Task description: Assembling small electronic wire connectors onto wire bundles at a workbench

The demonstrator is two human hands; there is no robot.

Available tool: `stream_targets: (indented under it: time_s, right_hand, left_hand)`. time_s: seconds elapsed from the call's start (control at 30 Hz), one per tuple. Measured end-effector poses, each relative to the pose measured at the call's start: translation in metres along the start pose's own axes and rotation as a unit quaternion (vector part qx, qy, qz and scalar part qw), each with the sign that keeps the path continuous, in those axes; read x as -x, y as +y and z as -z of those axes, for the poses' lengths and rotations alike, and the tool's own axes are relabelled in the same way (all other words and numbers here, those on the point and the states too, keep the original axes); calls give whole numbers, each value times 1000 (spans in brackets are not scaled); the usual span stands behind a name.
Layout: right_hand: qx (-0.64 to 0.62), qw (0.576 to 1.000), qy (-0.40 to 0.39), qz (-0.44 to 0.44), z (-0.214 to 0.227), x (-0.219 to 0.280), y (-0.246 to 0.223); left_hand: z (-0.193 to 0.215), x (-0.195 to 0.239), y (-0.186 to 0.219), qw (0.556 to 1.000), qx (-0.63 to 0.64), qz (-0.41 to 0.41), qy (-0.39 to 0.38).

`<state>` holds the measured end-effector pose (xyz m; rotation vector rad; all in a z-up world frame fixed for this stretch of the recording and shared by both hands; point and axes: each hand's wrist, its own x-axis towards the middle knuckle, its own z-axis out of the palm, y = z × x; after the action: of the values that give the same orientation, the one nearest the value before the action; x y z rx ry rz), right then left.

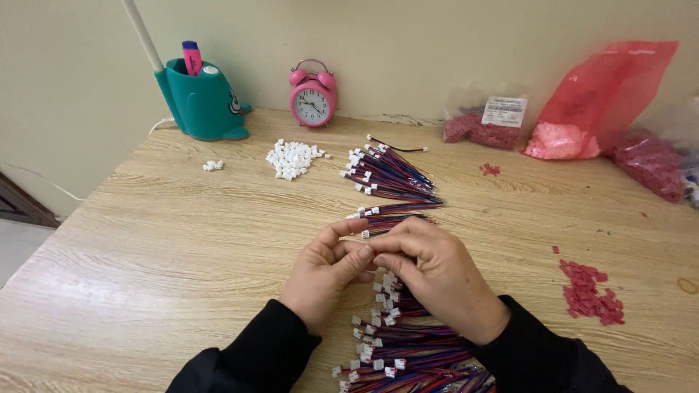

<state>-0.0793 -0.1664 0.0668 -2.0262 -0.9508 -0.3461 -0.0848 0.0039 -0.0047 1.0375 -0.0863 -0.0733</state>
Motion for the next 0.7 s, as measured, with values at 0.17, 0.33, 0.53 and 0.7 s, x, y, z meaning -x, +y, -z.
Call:
stream_targets:
  time_s: [0.17,0.33,0.53,0.7]
  right_hand:
    - [-36,998,10,-47,-3,3,9]
    - [-93,991,15,-97,-4,4,11]
    - [-72,995,10,-61,-5,5,17]
    - [-198,963,-81,-162,7,1,14]
  left_hand:
    - [-2,2,3,1000,19,13,-6]
    - [-1,2,1,1000,23,2,-12]
    - [2,0,2,997,-51,-36,-52]
    - [2,1,8,997,-41,-33,-51]
